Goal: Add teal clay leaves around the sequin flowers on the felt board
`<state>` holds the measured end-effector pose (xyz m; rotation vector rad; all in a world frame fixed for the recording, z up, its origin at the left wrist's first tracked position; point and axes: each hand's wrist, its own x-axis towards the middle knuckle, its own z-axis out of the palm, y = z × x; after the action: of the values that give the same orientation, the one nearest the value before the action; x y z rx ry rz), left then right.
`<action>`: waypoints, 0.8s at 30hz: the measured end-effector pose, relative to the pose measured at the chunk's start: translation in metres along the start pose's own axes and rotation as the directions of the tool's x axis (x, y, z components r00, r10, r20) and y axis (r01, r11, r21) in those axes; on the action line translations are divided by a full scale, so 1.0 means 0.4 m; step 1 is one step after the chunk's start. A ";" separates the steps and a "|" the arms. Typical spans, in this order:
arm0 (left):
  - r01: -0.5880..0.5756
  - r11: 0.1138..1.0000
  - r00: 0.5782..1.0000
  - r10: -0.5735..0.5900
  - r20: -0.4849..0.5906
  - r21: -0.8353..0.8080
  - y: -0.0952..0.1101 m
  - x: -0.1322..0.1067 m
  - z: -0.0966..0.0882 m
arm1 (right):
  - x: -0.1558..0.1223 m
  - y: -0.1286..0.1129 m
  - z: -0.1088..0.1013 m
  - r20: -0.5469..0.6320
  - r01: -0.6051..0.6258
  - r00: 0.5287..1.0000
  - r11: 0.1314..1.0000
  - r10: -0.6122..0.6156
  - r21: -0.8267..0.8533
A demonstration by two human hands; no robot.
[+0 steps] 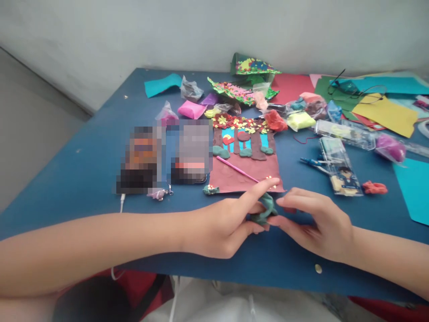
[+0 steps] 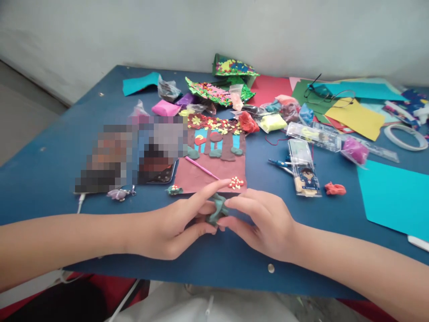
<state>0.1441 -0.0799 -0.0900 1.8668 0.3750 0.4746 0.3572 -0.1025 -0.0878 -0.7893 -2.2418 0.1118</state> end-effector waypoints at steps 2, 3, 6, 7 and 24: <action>-0.014 0.999 1.000 0.014 -0.007 0.044 -0.002 -0.005 0.002 | 0.002 0.002 -0.002 0.014 0.014 1.000 0.998 -0.013 -0.057; -0.032 0.995 0.999 0.033 -0.018 0.090 -0.004 -0.008 0.004 | 0.003 0.003 -0.004 0.033 0.047 0.998 0.997 -0.045 -0.066; -0.145 0.944 0.980 0.178 -0.087 0.296 -0.012 -0.018 0.013 | 0.005 0.006 -0.005 0.082 0.148 0.986 0.989 -0.145 -0.023; -0.188 0.911 0.964 0.242 -0.109 0.367 -0.014 -0.020 0.016 | 0.004 0.006 -0.005 0.091 0.165 0.982 0.986 -0.163 -0.006; -0.143 0.809 0.963 0.247 -0.108 0.570 0.003 0.008 0.018 | -0.014 0.003 -0.004 0.222 0.130 0.962 0.982 -0.158 0.137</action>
<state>0.1507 -0.0847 -0.0906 2.4609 0.4789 0.7350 0.3618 -0.1051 -0.0905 -0.5695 -2.4780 0.2799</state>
